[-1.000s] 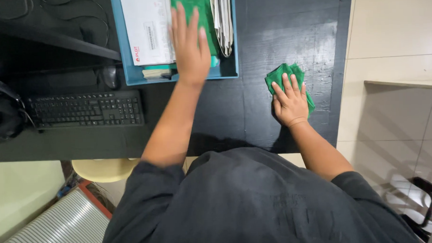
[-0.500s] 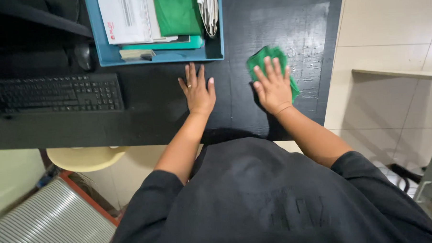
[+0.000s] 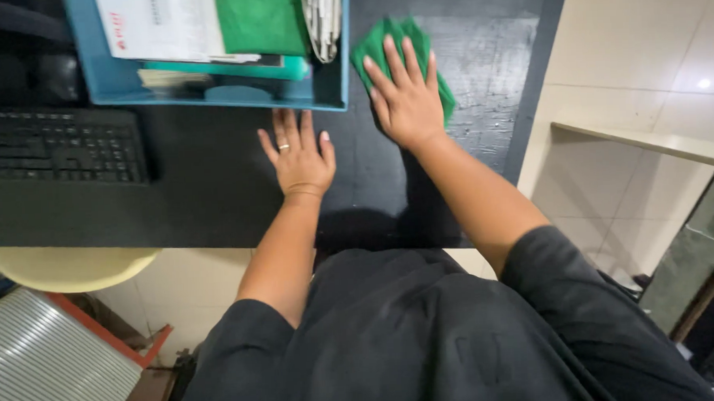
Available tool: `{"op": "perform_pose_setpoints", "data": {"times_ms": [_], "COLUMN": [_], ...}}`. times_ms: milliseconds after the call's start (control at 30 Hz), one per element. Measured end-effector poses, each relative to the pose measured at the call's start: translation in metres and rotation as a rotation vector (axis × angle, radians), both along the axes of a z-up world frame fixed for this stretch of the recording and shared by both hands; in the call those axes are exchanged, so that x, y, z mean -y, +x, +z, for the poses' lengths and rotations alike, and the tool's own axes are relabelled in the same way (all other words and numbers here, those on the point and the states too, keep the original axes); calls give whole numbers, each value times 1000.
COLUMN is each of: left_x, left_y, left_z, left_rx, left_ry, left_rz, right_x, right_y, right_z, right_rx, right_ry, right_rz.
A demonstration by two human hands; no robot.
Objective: The person wipes a black computer tower, a desk surface, and a beige plastic chair using a green cloth. They then open a drawer under the desk and pick up a white box labeled 'TANK-6' from inside.
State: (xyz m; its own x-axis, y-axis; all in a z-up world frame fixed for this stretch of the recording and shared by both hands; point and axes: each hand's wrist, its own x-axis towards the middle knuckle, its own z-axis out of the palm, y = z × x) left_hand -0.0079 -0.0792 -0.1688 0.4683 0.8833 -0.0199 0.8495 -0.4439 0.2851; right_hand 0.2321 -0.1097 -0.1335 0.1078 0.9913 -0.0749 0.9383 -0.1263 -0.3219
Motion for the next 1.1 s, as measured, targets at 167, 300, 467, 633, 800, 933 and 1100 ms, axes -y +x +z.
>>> {"op": "perform_pose_setpoints", "data": {"times_ms": [167,300,467,633,800,933,1100], "left_x": [2,3,5,6,5,9,9], "left_y": [1,4,0,0,-3,-2,0], "left_z": [0,3,-2,-5,-3,-6,6], "left_rx": [-37,-52,-34,7,1,20,22], "left_ry": [23,27,101,149,108,94,103], "left_rz": [3,9,-1,-16,-7,-8,14], "right_x": [-37,-16,55,127,149,156,196], "right_y": [42,95,125,69,-21,-72,-74], "right_z": [-8,-5,-2,9,12,20,36], "right_rx": [26,35,106,147,60,-24,-80], "right_ry": [105,-49,10,-28,-63,-104,-13], "right_rz": [-93,-267,-389,-354,-188,63,250]}}
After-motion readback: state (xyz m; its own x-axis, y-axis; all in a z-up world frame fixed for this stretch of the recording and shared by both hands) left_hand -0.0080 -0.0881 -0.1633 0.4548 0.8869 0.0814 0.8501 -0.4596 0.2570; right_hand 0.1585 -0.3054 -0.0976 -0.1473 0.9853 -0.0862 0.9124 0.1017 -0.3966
